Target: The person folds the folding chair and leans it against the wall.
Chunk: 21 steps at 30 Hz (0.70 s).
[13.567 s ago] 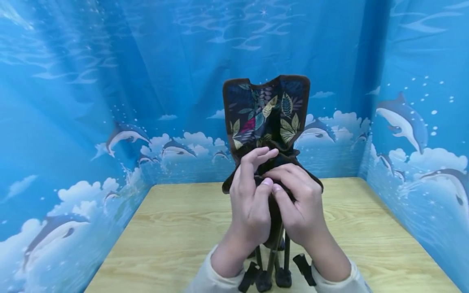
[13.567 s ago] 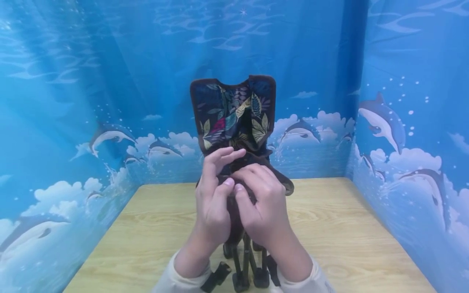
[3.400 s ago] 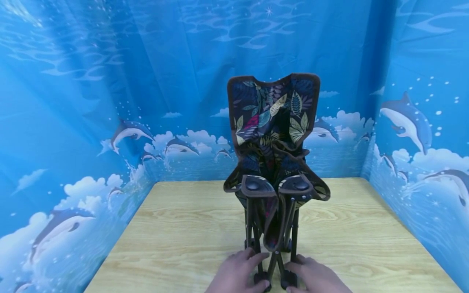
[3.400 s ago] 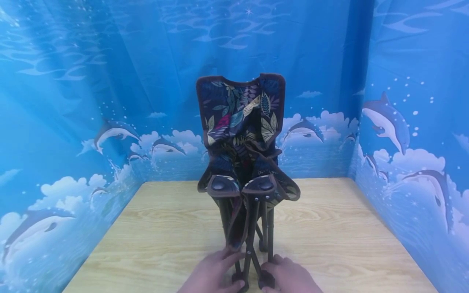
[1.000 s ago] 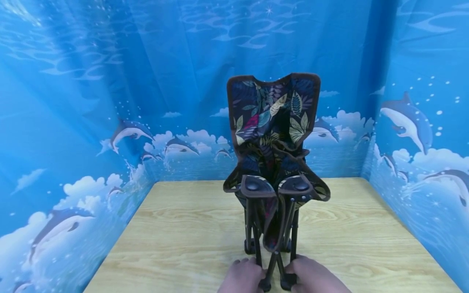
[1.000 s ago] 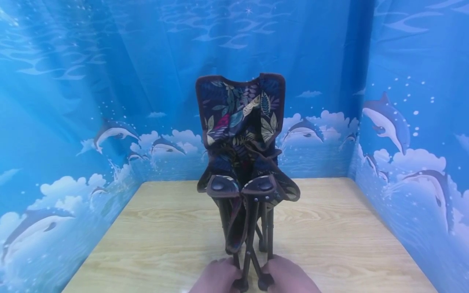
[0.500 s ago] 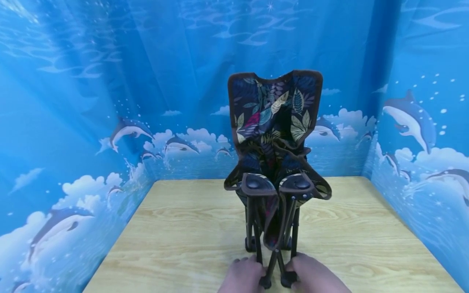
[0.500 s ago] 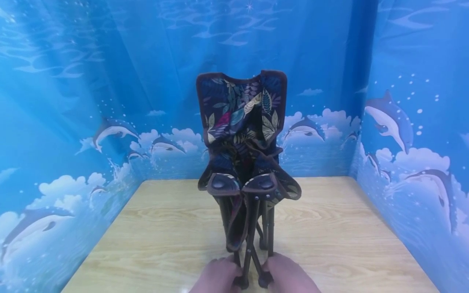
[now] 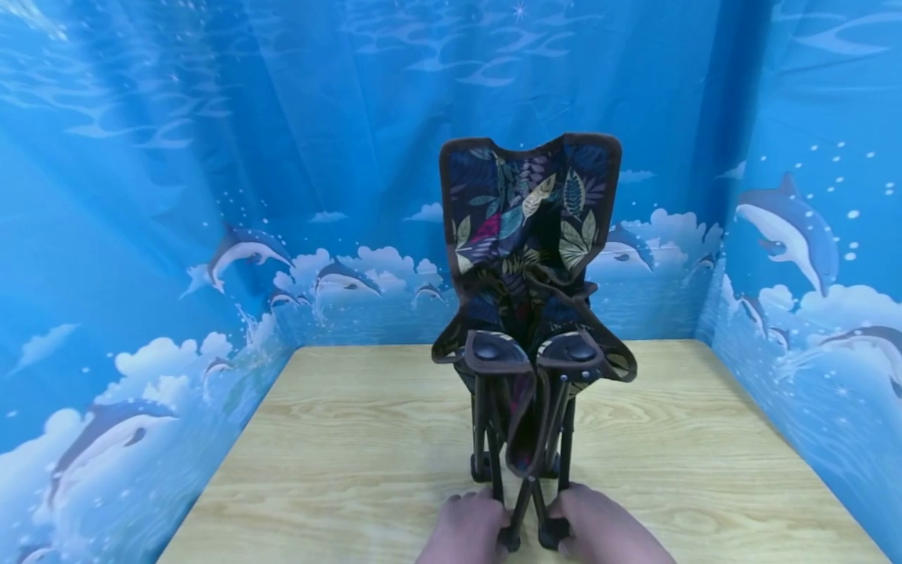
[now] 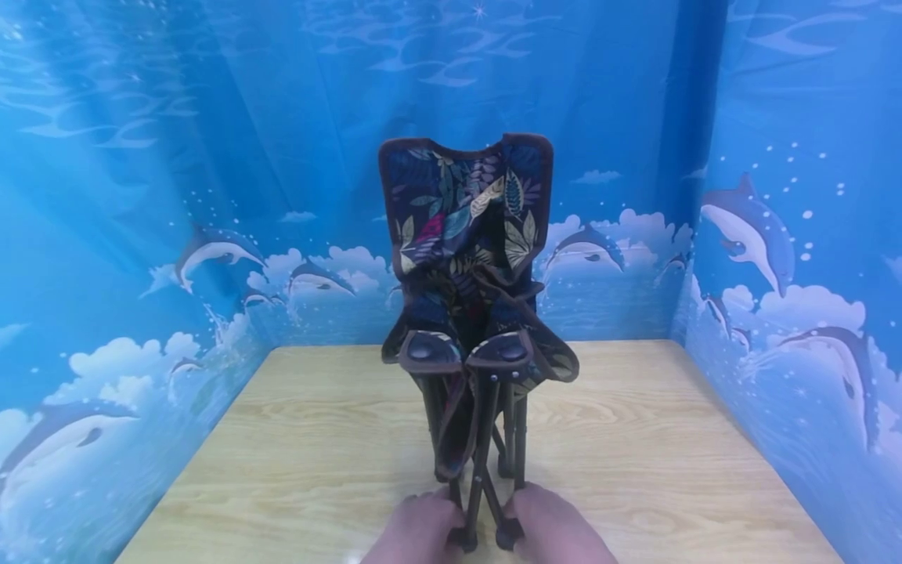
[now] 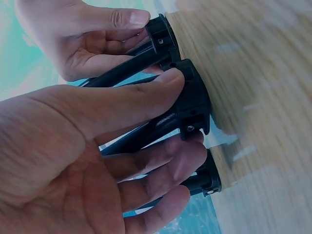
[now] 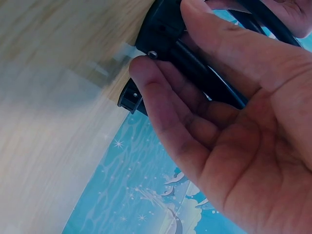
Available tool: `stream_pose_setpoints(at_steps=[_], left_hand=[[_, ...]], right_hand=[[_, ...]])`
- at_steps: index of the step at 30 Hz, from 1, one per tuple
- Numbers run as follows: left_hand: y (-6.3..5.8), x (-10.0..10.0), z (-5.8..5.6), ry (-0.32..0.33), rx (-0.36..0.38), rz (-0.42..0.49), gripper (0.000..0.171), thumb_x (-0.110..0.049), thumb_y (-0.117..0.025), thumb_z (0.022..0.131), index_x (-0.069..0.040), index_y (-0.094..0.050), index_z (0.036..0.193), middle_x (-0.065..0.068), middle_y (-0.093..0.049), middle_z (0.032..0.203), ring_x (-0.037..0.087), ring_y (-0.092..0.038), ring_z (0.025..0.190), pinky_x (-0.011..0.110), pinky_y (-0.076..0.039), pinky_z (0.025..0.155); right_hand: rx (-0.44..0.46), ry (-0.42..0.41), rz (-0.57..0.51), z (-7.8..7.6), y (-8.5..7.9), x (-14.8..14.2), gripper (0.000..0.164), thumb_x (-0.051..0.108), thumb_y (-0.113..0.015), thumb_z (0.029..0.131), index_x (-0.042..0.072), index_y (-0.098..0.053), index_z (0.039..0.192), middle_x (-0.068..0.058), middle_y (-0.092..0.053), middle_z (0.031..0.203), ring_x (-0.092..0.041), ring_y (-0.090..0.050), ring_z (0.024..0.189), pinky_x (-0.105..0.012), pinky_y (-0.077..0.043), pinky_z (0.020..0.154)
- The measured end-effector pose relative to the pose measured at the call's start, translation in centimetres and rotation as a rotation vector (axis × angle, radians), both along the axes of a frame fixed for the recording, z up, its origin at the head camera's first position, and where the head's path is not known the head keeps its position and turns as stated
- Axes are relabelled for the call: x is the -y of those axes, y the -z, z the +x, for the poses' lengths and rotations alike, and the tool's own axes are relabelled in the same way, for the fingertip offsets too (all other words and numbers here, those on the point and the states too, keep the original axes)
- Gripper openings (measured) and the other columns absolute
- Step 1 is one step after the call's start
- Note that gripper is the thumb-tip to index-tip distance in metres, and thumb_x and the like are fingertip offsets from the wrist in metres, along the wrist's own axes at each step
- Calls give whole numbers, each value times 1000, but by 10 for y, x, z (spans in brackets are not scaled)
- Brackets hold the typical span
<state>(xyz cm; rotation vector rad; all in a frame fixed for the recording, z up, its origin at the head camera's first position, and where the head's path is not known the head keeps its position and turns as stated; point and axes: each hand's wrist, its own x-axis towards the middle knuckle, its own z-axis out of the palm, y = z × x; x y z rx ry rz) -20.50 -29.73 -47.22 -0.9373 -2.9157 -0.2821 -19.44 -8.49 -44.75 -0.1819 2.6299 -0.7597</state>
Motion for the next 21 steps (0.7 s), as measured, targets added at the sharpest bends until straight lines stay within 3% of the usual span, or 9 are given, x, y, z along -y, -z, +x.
stream_pose_setpoints(at_steps=[10,21], left_hand=[[-1,-3,-7,-28,93,-19,15,-29,-93,75,-31,-79,80,-7,-71,84,10,-63,71,30,-49,66],[3,-2,-12,-15,83,23,15,-30,-93,75,-31,-78,78,-8,-71,81,9,-63,70,31,-51,66]], right_hand=[[-34,4,44,-4,3,2,21,1,-86,80,21,-78,80,7,-70,79,-14,-62,76,-41,-55,72],[-107,-40,36,-5,7,-3,23,-1,-84,78,22,-78,79,10,-68,81,-11,-56,75,-36,-51,69]])
